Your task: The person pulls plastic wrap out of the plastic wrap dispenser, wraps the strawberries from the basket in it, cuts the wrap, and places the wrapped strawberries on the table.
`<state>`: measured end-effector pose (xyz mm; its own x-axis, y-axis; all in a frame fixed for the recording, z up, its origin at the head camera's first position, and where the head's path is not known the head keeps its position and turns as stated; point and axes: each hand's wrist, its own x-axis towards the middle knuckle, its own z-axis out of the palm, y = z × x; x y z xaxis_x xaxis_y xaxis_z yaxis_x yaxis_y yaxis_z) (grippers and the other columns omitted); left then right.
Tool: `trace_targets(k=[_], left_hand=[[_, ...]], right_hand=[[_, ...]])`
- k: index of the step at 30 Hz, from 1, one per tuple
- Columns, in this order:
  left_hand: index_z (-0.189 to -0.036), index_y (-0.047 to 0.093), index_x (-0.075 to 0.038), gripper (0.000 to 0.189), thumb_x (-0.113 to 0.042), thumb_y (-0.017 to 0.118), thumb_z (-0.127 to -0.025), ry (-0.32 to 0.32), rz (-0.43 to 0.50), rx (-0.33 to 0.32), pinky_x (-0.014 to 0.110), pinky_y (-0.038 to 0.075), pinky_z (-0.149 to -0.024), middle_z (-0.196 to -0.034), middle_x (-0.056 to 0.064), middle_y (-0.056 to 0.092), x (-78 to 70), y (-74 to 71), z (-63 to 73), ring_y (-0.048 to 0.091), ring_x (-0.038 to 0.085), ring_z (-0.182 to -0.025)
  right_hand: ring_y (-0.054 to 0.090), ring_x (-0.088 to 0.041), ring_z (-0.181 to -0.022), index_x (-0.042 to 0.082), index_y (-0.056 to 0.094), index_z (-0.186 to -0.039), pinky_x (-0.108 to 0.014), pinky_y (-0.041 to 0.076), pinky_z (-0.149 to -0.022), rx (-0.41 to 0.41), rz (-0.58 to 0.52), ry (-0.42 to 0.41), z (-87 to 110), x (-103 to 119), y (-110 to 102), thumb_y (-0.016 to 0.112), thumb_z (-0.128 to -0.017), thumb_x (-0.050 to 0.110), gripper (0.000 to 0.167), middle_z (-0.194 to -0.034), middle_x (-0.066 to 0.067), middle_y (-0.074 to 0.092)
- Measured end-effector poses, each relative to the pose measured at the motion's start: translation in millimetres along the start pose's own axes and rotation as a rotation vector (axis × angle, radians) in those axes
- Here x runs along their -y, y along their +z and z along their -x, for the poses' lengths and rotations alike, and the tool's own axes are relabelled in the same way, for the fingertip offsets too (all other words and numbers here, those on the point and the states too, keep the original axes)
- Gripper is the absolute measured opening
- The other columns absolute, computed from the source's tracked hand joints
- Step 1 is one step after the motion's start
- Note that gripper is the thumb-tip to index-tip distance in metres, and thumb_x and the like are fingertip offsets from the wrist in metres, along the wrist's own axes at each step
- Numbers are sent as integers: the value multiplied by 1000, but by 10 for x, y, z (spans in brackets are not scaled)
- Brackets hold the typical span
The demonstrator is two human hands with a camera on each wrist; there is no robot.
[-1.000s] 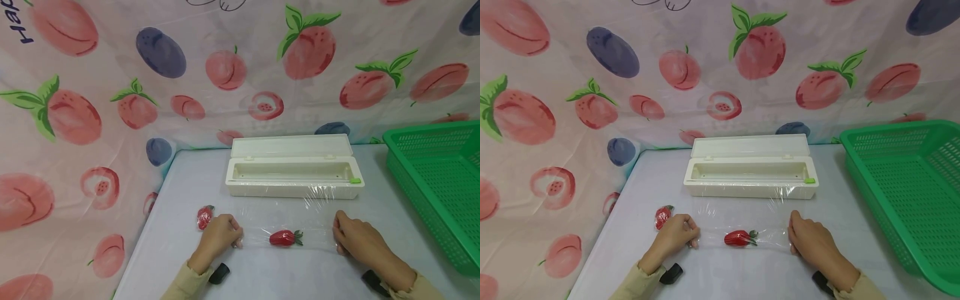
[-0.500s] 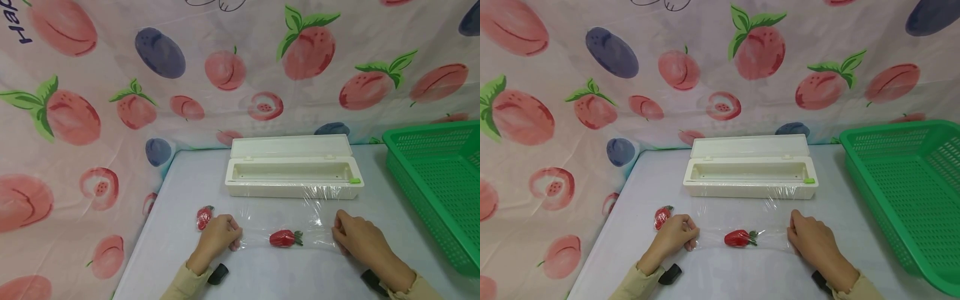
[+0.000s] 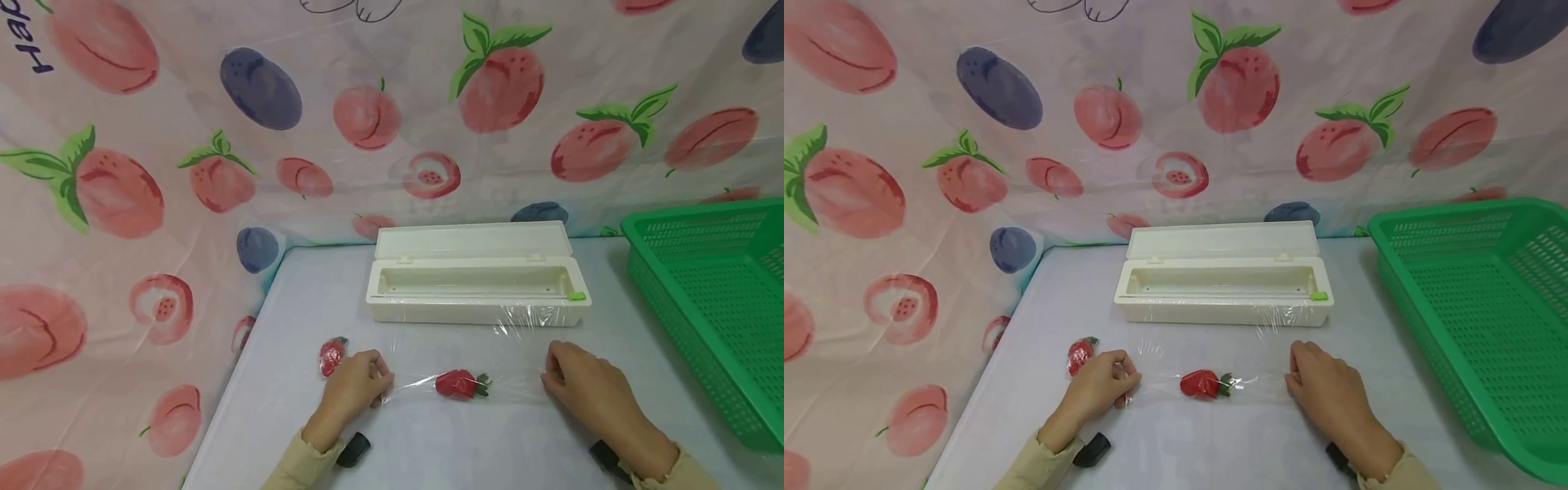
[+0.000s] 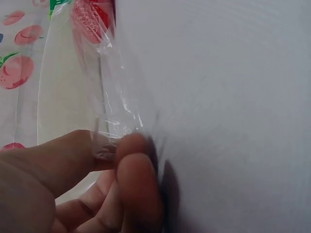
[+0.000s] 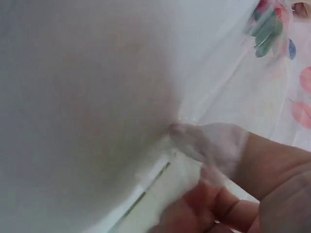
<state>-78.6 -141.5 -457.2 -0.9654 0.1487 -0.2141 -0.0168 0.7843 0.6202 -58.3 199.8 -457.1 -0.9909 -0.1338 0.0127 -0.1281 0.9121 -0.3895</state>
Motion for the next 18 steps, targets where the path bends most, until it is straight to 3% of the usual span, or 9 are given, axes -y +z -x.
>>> trace_targets(k=[6,11,18], left_hand=[[-73,61,-14,21,-18,80,-82,38,-101,-100,22,37,-48,-59,-6,52,-9,6,5,46,7,-54],[-73,65,-18,20,-15,84,-78,125,-150,-153,20,37,-51,-62,-10,51,5,13,-8,45,4,-58],[-82,75,-19,10,-11,81,-81,207,-187,-102,18,43,-58,-75,-11,59,35,-6,-22,49,2,-66]], right_hand=[[45,-8,-66,19,54,-72,-25,38,-50,-63,90,-199,-10,21,32,75,-71,-9,35,-72,9,46],[50,-8,-75,22,63,-73,-24,46,-57,-24,99,-298,-12,-31,56,78,-69,-10,36,-78,14,53],[53,-5,-79,24,68,-79,-27,52,-65,27,62,-336,-31,-148,2,80,-72,-4,32,-83,17,58]])
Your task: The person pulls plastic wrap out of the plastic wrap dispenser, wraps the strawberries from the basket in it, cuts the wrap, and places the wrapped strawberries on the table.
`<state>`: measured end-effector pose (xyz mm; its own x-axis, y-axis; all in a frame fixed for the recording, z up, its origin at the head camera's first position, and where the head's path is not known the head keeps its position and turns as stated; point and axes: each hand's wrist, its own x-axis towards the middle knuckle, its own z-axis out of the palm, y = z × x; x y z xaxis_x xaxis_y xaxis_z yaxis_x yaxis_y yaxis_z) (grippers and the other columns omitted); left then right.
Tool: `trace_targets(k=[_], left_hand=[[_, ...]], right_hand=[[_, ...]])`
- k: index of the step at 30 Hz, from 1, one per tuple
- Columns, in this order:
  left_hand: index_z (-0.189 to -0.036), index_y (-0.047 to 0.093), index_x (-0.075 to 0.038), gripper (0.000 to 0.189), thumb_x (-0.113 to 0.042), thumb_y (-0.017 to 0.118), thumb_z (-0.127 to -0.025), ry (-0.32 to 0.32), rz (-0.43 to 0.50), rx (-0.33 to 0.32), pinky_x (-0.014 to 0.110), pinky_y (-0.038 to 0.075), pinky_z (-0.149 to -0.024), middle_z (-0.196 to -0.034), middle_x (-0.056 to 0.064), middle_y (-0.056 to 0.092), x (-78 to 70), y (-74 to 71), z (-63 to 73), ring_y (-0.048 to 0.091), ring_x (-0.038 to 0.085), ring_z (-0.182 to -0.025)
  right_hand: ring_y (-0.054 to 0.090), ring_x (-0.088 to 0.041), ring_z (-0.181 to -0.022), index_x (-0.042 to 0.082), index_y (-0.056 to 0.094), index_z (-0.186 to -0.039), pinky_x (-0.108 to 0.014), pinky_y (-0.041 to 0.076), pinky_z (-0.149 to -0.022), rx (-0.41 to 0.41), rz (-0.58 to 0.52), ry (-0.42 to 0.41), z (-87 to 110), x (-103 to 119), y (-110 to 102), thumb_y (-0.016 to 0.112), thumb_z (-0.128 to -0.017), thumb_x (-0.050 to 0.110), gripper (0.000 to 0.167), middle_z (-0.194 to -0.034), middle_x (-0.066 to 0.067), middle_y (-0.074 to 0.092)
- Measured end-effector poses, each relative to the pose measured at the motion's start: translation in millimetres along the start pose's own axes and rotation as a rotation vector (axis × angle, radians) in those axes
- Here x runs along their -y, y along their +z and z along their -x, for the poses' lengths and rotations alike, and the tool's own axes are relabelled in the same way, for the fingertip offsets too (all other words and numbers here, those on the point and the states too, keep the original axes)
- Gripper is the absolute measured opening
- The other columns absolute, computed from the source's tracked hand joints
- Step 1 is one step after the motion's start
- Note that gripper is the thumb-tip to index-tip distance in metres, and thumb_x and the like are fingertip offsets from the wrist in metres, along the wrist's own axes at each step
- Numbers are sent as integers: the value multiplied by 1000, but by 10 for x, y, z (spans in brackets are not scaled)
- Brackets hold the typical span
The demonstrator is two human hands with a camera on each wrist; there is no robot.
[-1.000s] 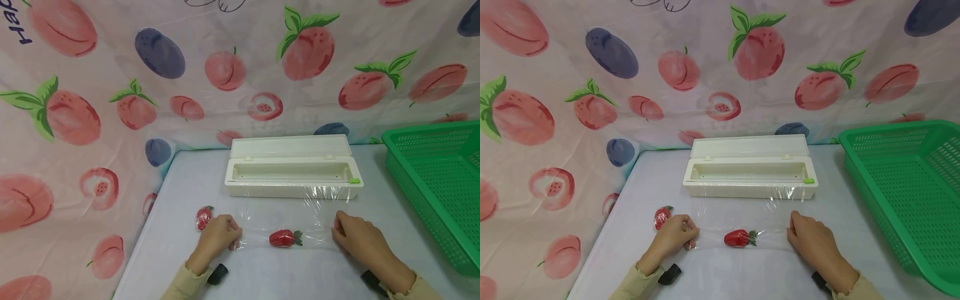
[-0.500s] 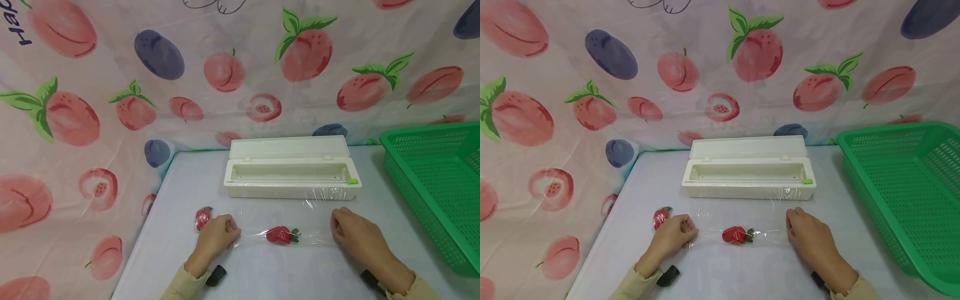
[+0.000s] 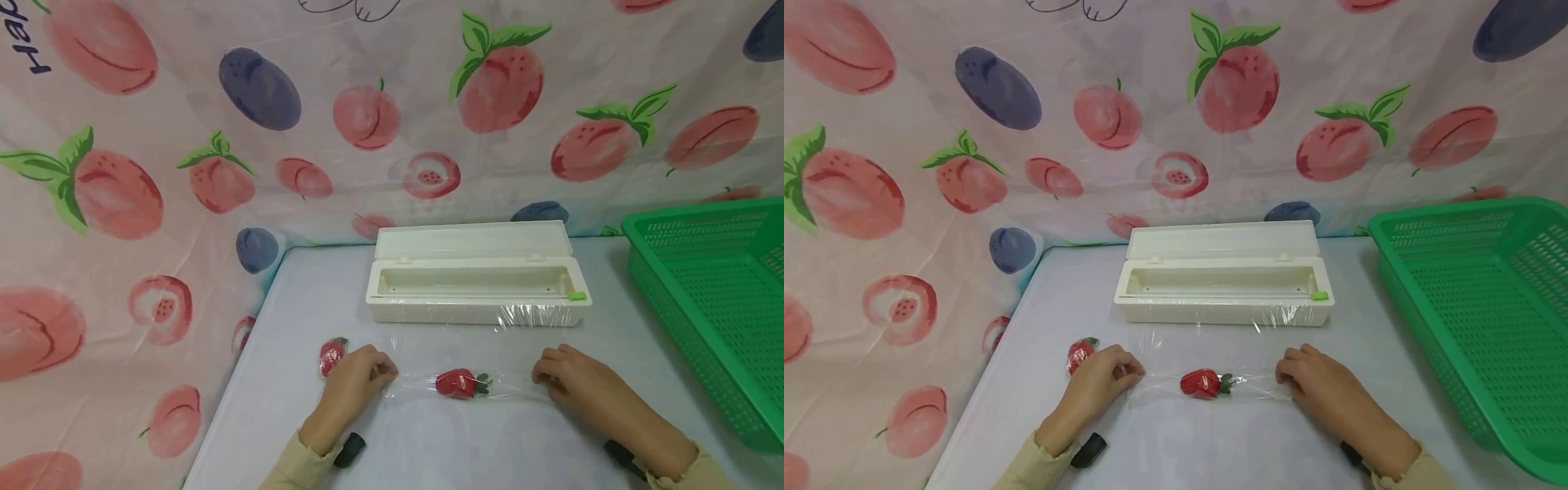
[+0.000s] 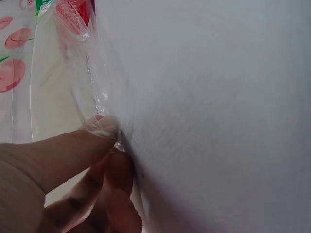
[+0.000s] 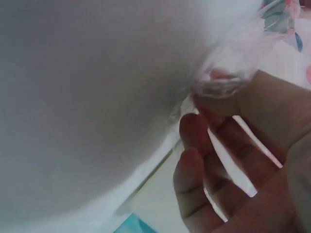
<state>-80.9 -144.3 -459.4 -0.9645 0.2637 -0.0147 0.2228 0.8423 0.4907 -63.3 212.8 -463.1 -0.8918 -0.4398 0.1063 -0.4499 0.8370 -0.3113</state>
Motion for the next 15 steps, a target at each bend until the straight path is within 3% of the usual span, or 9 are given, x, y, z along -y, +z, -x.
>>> trace_targets(k=[5,10,12,15], left_hand=[[-88,78,-16,4,-13,77,-86,26,19,48,19,45,-62,-82,-9,63,25,-23,10,50,3,-70],[-88,79,-15,11,-23,73,-91,16,6,76,19,45,-62,-83,-9,62,19,-67,33,50,3,-70],[-86,78,-15,15,-28,72,-91,11,-18,73,20,46,-62,-83,-9,61,-1,-81,52,50,3,-71],[-88,78,-18,16,-33,73,-90,57,-73,32,23,51,-69,-86,-10,62,-52,-85,85,55,5,-78]], right_hand=[[55,-4,-79,24,71,-80,-28,53,-67,-13,-26,-35,26,-46,-17,81,-74,2,25,-84,18,60],[54,0,-83,30,73,-84,-27,53,-70,28,-73,-38,50,-72,-61,77,-86,20,11,-86,24,59],[54,1,-83,32,74,-85,-27,52,-70,30,-79,-53,61,-81,-67,74,-88,28,5,-88,25,58],[55,1,-84,31,77,-88,-26,52,-69,-3,-64,-88,88,-96,-64,75,-87,37,6,-89,24,60]])
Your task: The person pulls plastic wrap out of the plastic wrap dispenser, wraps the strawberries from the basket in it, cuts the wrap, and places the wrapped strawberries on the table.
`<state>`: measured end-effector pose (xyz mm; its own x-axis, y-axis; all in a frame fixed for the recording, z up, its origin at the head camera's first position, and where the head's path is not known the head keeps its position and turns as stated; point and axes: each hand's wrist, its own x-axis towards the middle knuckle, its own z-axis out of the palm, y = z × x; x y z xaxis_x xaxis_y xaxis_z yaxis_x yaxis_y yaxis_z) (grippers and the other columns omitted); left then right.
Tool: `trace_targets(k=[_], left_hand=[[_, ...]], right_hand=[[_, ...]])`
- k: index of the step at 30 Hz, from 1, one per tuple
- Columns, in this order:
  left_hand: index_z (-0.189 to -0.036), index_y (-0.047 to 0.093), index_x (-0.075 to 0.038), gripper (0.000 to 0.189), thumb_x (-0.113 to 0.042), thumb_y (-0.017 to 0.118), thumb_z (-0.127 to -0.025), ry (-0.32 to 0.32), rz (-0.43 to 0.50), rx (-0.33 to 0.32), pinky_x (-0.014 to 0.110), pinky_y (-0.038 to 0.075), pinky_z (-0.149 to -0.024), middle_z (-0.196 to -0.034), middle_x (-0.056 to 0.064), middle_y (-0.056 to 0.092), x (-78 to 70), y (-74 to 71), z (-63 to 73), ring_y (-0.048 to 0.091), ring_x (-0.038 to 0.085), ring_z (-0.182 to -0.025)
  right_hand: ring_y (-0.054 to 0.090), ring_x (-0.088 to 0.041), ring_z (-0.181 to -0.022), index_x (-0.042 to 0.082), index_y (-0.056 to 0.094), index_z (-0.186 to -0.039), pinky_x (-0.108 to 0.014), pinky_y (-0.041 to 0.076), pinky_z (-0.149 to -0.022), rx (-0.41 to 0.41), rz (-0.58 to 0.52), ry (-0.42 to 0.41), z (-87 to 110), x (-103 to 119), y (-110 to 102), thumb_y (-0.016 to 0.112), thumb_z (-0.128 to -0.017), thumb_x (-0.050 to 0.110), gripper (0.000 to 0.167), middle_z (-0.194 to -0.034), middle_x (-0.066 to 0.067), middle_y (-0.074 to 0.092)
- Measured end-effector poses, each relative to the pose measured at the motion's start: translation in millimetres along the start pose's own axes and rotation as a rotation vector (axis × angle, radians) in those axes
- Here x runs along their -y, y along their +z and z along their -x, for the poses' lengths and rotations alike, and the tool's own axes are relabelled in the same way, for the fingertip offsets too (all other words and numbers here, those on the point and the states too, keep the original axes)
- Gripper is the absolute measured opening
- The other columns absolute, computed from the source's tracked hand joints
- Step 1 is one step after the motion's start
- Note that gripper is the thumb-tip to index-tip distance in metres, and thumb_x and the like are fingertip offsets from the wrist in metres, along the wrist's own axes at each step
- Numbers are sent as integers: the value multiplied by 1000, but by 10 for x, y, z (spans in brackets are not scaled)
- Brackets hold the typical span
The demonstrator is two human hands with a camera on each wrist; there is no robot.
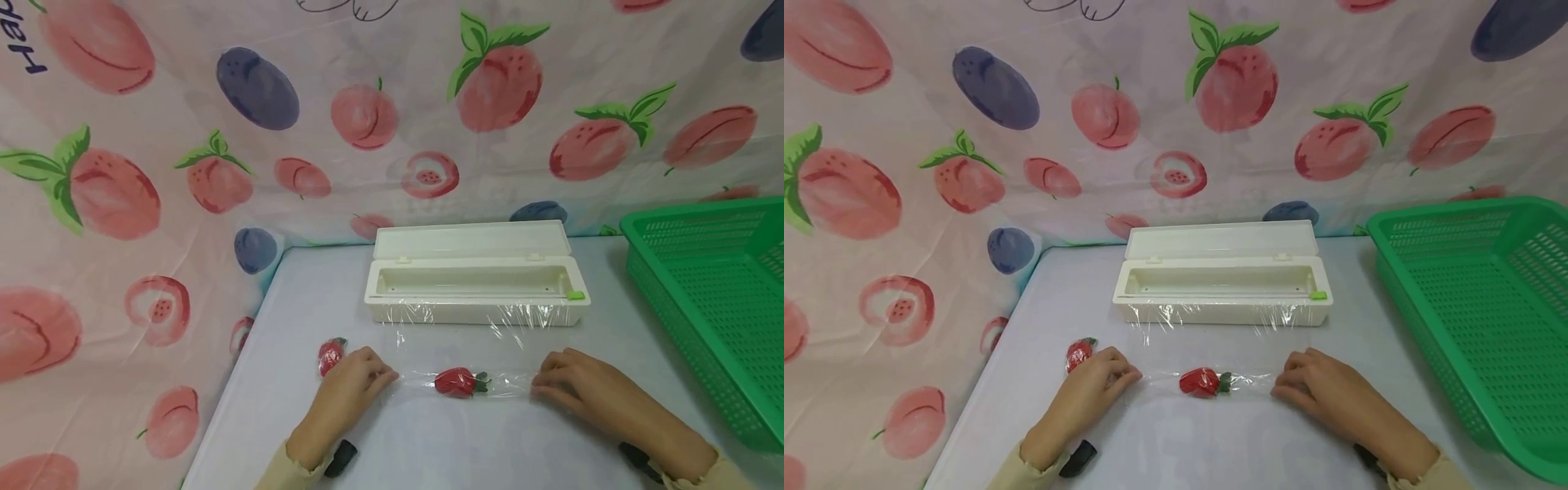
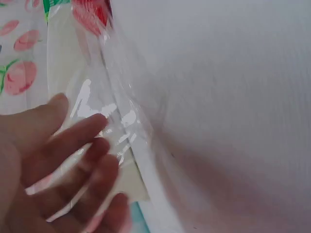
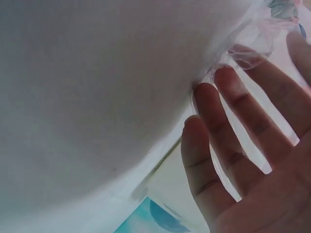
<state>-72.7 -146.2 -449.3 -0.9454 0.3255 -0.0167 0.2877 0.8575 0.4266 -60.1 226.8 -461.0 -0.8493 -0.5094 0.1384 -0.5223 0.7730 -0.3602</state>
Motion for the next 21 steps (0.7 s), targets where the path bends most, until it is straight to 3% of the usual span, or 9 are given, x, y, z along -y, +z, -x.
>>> trace_targets(k=[4,8,14,21], left_hand=[[-102,77,-18,23,-35,75,-88,128,-54,-26,30,56,-85,-99,-7,67,-74,7,30,61,11,-96],[-115,74,-15,37,-38,77,-86,201,-76,40,33,54,-94,-114,-3,69,-98,24,33,62,15,-108],[-114,74,-11,38,-31,82,-83,189,-98,125,35,53,-97,-118,-1,69,-59,55,19,63,17,-111],[-109,77,-10,23,-15,76,-87,228,-67,127,34,53,-97,-119,-3,71,35,32,13,64,16,-114]], right_hand=[[55,0,-84,26,80,-93,-26,51,-66,-8,7,-30,29,-13,6,77,-80,51,29,-92,21,61],[53,-2,-86,22,80,-98,-26,51,-66,50,12,-30,36,-25,-8,79,-74,57,43,-95,18,60],[52,-4,-89,19,80,-101,-27,52,-69,74,27,-75,57,-58,-14,87,-72,35,34,-100,15,60],[51,-3,-87,20,81,-97,-24,51,-65,39,15,-104,51,-81,10,81,-79,17,19,-97,16,61]])
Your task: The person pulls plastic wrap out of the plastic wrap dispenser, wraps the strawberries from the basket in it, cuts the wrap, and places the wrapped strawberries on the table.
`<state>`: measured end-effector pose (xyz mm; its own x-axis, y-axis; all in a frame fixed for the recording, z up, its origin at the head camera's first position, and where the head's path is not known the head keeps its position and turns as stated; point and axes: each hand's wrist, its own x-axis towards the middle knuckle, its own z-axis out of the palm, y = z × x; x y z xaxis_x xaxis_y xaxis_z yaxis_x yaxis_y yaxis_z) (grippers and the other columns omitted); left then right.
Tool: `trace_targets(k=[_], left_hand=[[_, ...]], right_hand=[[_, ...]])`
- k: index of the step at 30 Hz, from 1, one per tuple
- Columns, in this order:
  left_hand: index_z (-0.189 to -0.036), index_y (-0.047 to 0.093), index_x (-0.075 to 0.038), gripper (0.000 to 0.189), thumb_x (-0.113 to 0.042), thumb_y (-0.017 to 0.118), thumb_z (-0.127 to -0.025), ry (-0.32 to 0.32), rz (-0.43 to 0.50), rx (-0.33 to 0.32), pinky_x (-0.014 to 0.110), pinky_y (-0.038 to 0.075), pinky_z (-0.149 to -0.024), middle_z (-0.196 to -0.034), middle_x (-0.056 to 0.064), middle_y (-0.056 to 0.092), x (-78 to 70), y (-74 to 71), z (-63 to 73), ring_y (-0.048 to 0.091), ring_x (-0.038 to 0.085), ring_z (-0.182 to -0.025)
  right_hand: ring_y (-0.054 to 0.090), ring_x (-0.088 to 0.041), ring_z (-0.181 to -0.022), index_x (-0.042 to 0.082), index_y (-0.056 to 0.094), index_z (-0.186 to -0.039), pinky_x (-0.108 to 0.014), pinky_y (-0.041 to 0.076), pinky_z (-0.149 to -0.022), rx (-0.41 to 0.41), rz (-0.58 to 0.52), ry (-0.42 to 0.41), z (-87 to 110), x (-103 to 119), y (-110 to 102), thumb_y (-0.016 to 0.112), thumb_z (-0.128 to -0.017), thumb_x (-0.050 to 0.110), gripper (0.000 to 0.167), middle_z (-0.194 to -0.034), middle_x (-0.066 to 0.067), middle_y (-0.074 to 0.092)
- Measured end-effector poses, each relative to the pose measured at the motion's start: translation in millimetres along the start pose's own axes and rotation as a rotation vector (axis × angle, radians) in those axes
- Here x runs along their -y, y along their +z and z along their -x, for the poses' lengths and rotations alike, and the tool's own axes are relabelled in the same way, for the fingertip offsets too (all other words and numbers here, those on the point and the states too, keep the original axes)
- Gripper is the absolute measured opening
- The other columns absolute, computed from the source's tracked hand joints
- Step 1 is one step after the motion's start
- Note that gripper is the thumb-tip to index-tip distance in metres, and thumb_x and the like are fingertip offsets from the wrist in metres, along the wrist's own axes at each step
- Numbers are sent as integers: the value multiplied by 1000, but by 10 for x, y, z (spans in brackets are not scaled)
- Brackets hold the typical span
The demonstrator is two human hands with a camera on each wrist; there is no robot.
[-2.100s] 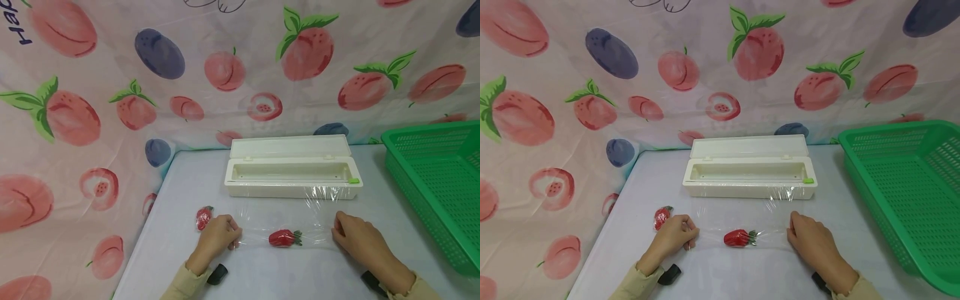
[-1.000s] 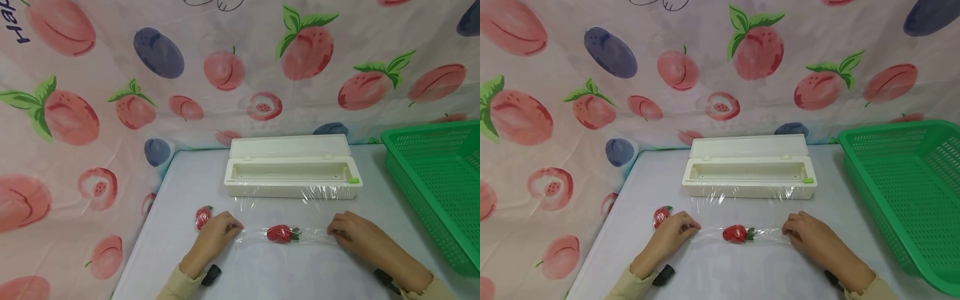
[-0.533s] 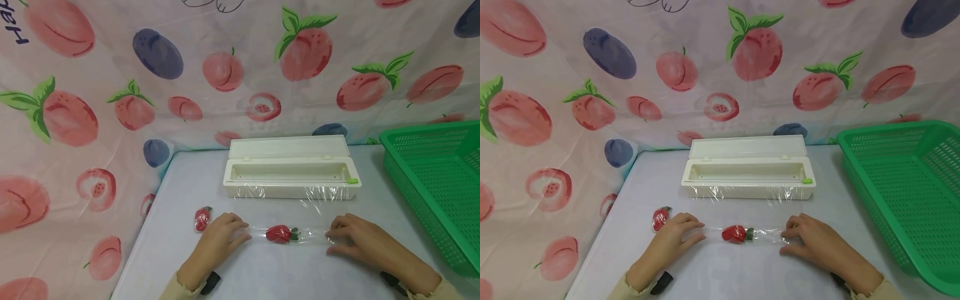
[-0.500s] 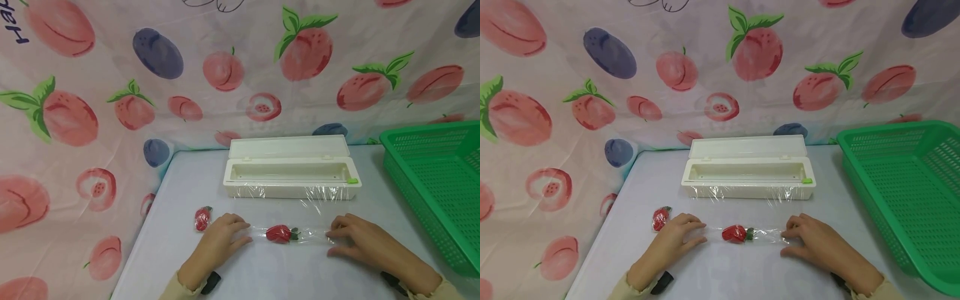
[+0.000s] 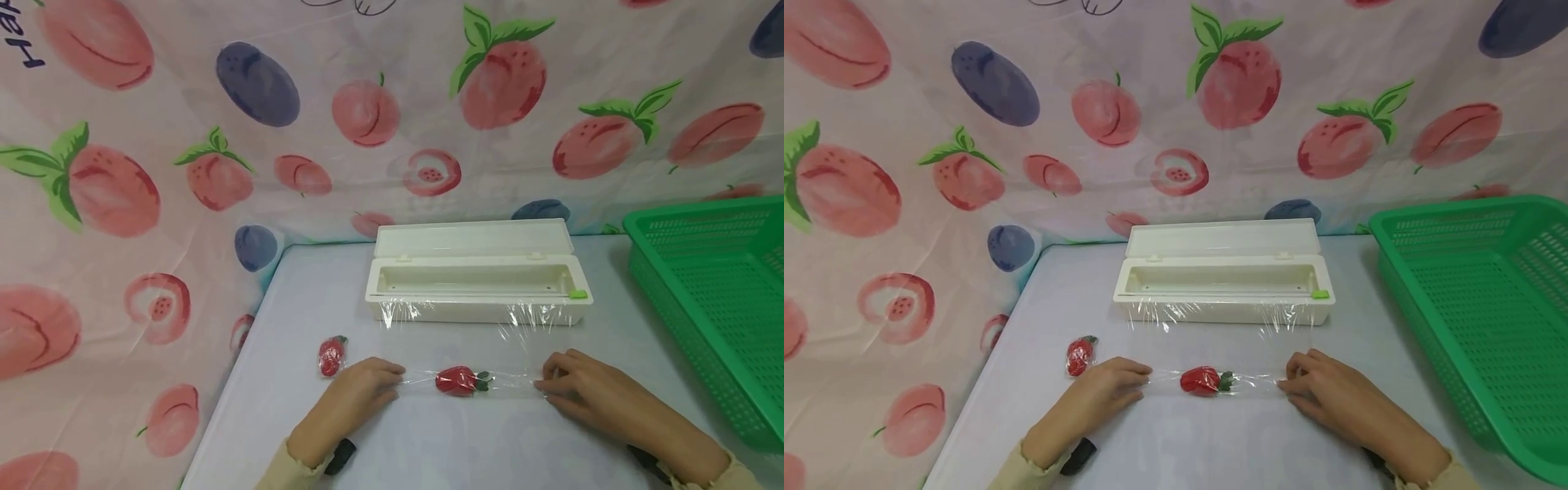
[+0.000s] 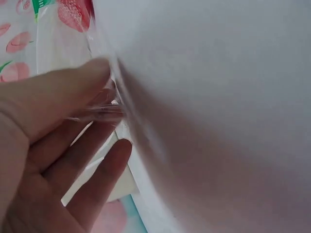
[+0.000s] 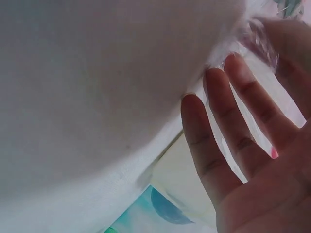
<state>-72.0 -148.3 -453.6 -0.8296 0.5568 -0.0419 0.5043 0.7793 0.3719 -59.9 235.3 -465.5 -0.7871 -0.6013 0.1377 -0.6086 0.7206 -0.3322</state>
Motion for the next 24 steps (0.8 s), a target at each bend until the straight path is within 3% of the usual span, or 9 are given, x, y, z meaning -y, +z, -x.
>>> trace_targets(k=[7,12,19,24], left_hand=[[-112,76,-14,20,-14,69,-93,-13,119,-40,36,54,-96,-114,-3,74,66,-6,45,68,15,-111],[-111,76,-16,19,-18,67,-95,-45,167,-61,33,57,-91,-108,-5,75,106,11,47,70,11,-103],[-106,76,-16,15,-19,65,-97,-68,212,-73,31,58,-86,-103,-7,75,149,20,25,67,3,-93],[-104,76,-19,15,-20,63,-98,-97,239,-89,31,57,-87,-102,-9,74,146,4,-12,67,3,-92]], right_hand=[[54,-2,-87,22,80,-96,-26,52,-68,-63,7,-26,39,-25,18,77,-83,11,18,-96,18,62],[63,-11,-91,23,75,-96,-35,56,-78,-86,57,-16,62,-35,24,76,-81,7,22,-96,16,67],[68,-20,-98,23,74,-95,-45,55,-89,-36,61,122,36,25,-13,74,-85,8,18,-95,14,69],[68,-16,-90,22,71,-92,-43,56,-81,-38,20,246,-17,83,-34,70,-91,13,9,-90,12,69]])
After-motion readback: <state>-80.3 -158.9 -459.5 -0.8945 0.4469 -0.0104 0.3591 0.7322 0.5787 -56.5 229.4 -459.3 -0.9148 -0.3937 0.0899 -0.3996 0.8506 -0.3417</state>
